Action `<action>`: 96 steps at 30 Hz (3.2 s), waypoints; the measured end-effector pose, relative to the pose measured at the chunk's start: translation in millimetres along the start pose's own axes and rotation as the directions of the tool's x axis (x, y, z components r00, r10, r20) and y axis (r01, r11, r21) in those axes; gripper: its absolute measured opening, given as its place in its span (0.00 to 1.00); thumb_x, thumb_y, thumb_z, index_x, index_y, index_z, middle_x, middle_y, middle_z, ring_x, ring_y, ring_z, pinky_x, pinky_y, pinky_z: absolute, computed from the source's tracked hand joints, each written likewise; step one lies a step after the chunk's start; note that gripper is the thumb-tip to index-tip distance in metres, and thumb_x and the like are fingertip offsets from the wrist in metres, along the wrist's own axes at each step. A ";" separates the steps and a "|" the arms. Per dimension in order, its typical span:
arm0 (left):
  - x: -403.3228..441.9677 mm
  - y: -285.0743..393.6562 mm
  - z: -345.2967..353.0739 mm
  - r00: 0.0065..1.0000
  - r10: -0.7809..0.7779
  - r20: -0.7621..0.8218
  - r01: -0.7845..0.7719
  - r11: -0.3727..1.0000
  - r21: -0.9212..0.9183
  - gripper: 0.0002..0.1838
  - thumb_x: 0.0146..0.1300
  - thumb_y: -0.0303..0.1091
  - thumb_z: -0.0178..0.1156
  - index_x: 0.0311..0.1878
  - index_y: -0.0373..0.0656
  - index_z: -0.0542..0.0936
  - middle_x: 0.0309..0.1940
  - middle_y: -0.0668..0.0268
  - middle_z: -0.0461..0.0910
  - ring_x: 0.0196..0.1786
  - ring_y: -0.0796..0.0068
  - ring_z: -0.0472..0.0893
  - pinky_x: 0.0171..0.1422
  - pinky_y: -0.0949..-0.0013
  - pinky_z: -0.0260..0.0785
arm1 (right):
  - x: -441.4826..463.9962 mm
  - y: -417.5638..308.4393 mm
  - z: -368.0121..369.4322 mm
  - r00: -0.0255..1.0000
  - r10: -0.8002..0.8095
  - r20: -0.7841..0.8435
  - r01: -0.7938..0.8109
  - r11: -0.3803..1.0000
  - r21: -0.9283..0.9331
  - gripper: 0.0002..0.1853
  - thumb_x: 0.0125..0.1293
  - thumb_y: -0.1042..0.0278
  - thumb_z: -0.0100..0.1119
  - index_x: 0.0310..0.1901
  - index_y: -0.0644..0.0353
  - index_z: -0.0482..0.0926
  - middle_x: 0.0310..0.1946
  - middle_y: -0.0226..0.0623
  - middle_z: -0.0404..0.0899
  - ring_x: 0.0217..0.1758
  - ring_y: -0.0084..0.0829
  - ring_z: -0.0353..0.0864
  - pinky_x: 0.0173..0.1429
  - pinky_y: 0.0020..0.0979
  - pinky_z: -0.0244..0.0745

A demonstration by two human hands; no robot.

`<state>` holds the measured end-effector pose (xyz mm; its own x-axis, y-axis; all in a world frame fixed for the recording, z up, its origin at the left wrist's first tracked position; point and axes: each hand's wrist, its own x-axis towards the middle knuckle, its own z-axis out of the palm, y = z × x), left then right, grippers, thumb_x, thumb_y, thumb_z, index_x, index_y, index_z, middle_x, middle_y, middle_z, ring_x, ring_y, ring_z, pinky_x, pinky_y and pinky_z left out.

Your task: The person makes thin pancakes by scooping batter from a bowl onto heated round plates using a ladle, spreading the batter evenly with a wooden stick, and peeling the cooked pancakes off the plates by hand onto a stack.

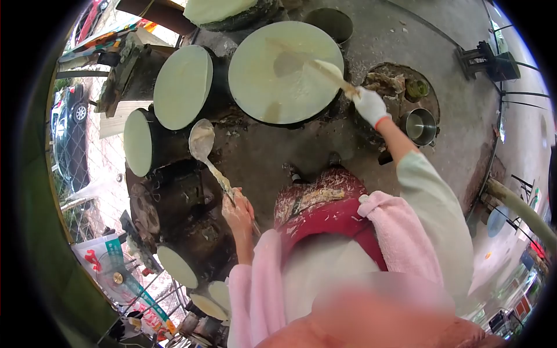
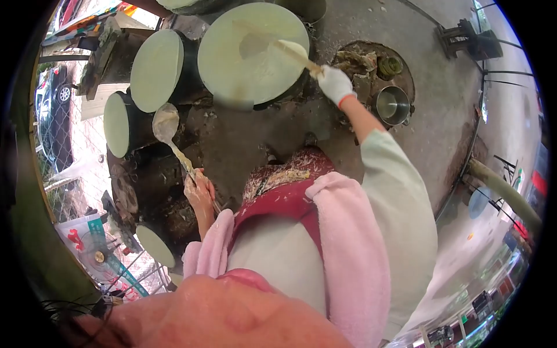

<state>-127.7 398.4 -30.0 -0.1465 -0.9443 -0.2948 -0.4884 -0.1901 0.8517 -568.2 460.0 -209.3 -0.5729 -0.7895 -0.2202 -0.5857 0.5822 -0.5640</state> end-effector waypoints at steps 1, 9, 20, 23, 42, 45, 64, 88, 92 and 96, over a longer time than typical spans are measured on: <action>-2.6 1.1 1.9 1.000 -0.016 -0.015 0.016 1.000 -0.008 0.13 0.73 0.35 0.48 0.45 0.33 0.75 0.13 0.67 0.67 0.09 0.80 0.62 0.14 0.73 0.50 | 24.7 2.7 -7.3 1.000 -0.024 -0.007 0.024 0.998 -0.057 0.22 0.71 0.46 0.48 0.47 0.56 0.80 0.36 0.53 0.83 0.43 0.55 0.82 0.48 0.52 0.75; -6.1 5.4 5.2 0.998 -0.054 -0.026 0.052 0.995 -0.083 0.12 0.74 0.34 0.47 0.45 0.34 0.75 0.13 0.69 0.67 0.10 0.81 0.62 0.14 0.74 0.50 | 88.7 -79.0 -25.2 0.961 -0.171 -0.218 0.153 0.983 -0.096 0.23 0.66 0.53 0.54 0.61 0.46 0.75 0.44 0.49 0.84 0.47 0.50 0.83 0.50 0.44 0.78; 38.0 0.1 -5.6 0.982 0.084 0.167 -0.070 0.994 -0.090 0.12 0.75 0.34 0.47 0.44 0.34 0.75 0.13 0.69 0.67 0.10 0.82 0.62 0.14 0.74 0.49 | -155.3 -56.0 86.5 0.910 0.386 0.150 -0.282 0.312 0.907 0.25 0.71 0.58 0.60 0.68 0.49 0.73 0.25 0.16 0.72 0.22 0.09 0.63 0.25 0.17 0.60; 67.5 -5.9 -16.2 0.961 0.085 0.265 -0.034 0.981 -0.191 0.11 0.75 0.33 0.47 0.45 0.34 0.74 0.14 0.71 0.66 0.10 0.82 0.62 0.14 0.74 0.50 | -143.8 -108.5 65.9 0.885 0.362 0.292 -0.394 0.251 0.884 0.20 0.71 0.54 0.59 0.62 0.49 0.79 0.23 0.17 0.70 0.20 0.11 0.63 0.22 0.20 0.57; 127.0 -31.4 -48.6 0.929 0.033 0.369 0.029 0.987 -0.161 0.08 0.73 0.32 0.50 0.44 0.35 0.73 0.18 0.68 0.69 0.10 0.78 0.67 0.12 0.73 0.56 | -96.7 -96.1 89.9 0.937 0.258 0.235 -0.345 0.583 0.735 0.24 0.72 0.61 0.59 0.66 0.60 0.74 0.48 0.24 0.83 0.38 0.11 0.73 0.43 0.16 0.70; 133.3 -25.0 -25.3 0.923 0.043 0.381 0.015 0.989 -0.148 0.11 0.73 0.34 0.51 0.43 0.34 0.73 0.17 0.69 0.67 0.10 0.77 0.66 0.13 0.73 0.54 | -78.9 -78.9 62.3 0.990 0.127 0.067 -0.140 0.751 0.645 0.28 0.71 0.65 0.60 0.69 0.67 0.68 0.59 0.32 0.78 0.57 0.17 0.74 0.63 0.19 0.66; 189.6 6.0 157.1 0.751 -0.228 0.619 0.577 0.683 -0.448 0.02 0.64 0.22 0.51 0.35 0.36 0.69 0.23 0.65 0.68 0.20 0.76 0.66 0.20 0.72 0.58 | -149.9 -74.3 128.9 0.938 0.192 0.288 -0.345 0.442 0.828 0.24 0.72 0.64 0.60 0.66 0.64 0.72 0.45 0.21 0.79 0.35 0.10 0.70 0.41 0.15 0.69; 66.2 -22.3 -45.2 0.742 0.370 0.559 0.661 -0.270 -0.700 0.16 0.80 0.37 0.39 0.51 0.28 0.66 0.19 0.75 0.62 0.09 0.89 0.61 0.17 0.79 0.50 | -104.7 -116.3 -8.7 0.581 -0.412 0.702 -0.754 0.051 0.654 0.31 0.75 0.38 0.42 0.72 0.47 0.64 0.25 0.23 0.63 0.17 0.15 0.54 0.18 0.18 0.54; 29.3 -74.8 -97.8 0.795 0.392 0.463 0.596 -0.364 -0.715 0.18 0.80 0.36 0.38 0.52 0.24 0.65 0.18 0.74 0.61 0.09 0.88 0.62 0.14 0.80 0.46 | -141.6 -153.3 21.0 0.567 -0.384 0.729 -0.763 0.090 0.640 0.33 0.74 0.38 0.44 0.74 0.46 0.60 0.24 0.23 0.62 0.17 0.17 0.56 0.20 0.20 0.56; -46.9 -119.5 -164.8 0.922 0.232 0.311 0.376 -0.342 -0.861 0.19 0.79 0.36 0.41 0.50 0.23 0.69 0.18 0.75 0.60 0.08 0.89 0.60 0.13 0.80 0.47 | -173.2 -199.2 70.2 0.566 -0.250 0.786 -0.661 0.432 0.614 0.30 0.73 0.40 0.50 0.72 0.42 0.64 0.21 0.23 0.64 0.14 0.18 0.58 0.15 0.22 0.53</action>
<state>79.3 421.1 -46.5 -0.5157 -0.8309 -0.2089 0.8526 -0.5217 -0.0294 -312.1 467.2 -114.7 0.2729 -0.7450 -0.6087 0.4773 0.6542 -0.5867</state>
